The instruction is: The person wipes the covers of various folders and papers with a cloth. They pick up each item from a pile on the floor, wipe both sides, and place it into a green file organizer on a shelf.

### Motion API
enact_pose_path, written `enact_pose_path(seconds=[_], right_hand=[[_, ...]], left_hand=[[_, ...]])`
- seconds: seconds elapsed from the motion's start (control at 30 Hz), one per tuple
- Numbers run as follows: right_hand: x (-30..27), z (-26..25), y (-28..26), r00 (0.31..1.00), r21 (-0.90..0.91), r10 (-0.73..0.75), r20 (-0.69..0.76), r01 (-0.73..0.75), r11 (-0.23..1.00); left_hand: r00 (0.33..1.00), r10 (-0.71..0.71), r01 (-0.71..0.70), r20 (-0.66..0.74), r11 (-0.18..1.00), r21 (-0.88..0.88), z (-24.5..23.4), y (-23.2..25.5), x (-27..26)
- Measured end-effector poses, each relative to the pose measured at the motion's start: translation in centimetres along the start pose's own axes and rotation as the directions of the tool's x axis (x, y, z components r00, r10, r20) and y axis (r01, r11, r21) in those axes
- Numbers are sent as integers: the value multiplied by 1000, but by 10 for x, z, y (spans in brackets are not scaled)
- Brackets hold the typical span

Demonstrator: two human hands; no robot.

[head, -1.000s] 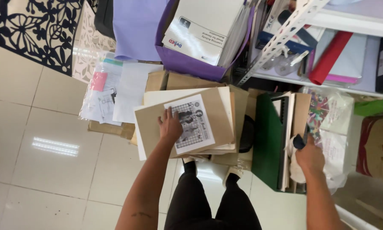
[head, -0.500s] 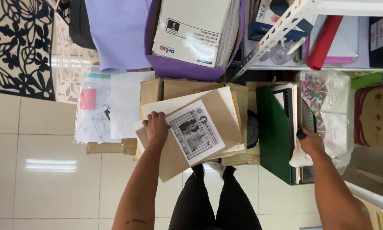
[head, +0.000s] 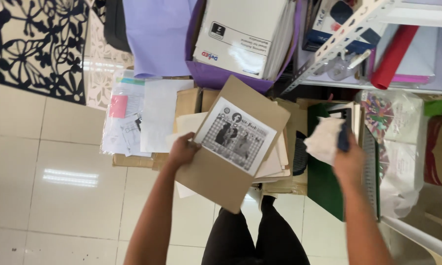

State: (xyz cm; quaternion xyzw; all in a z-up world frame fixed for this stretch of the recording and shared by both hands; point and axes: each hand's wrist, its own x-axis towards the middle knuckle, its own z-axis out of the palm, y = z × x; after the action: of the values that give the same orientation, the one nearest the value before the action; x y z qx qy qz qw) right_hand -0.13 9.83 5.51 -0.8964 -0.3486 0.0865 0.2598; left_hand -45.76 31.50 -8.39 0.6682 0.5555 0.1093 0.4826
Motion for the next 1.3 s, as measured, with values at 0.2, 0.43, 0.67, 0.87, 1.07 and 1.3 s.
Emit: enact_pose_path(seconds=[0.2, 0.43, 0.67, 0.87, 1.07, 1.3], right_hand=[[-100, 179, -99, 820, 82, -465, 335, 466, 881], [-166, 206, -75, 303, 287, -647, 700, 710, 643], [-53, 228, -68, 607, -186, -559, 565, 754, 630], [-127, 286, -131, 539, 27, -674, 505, 770, 637], [-206, 176, -142, 258, 274, -610, 749, 718, 640], [-185, 105, -111, 253, 95, -763, 595, 921, 379]], left_hand=[[902, -386, 425, 194, 716, -554, 104, -36, -60], [956, -288, 269, 47, 805, -529, 135, -101, -84], [928, -343, 366, 148, 762, -534, 97, -58, -89], [942, -317, 307, 113, 670, -676, 136, -102, -82], [851, -431, 451, 302, 304, -839, 114, -71, -79], [882, -95, 463, 462, -8, -886, 73, 0, -86]])
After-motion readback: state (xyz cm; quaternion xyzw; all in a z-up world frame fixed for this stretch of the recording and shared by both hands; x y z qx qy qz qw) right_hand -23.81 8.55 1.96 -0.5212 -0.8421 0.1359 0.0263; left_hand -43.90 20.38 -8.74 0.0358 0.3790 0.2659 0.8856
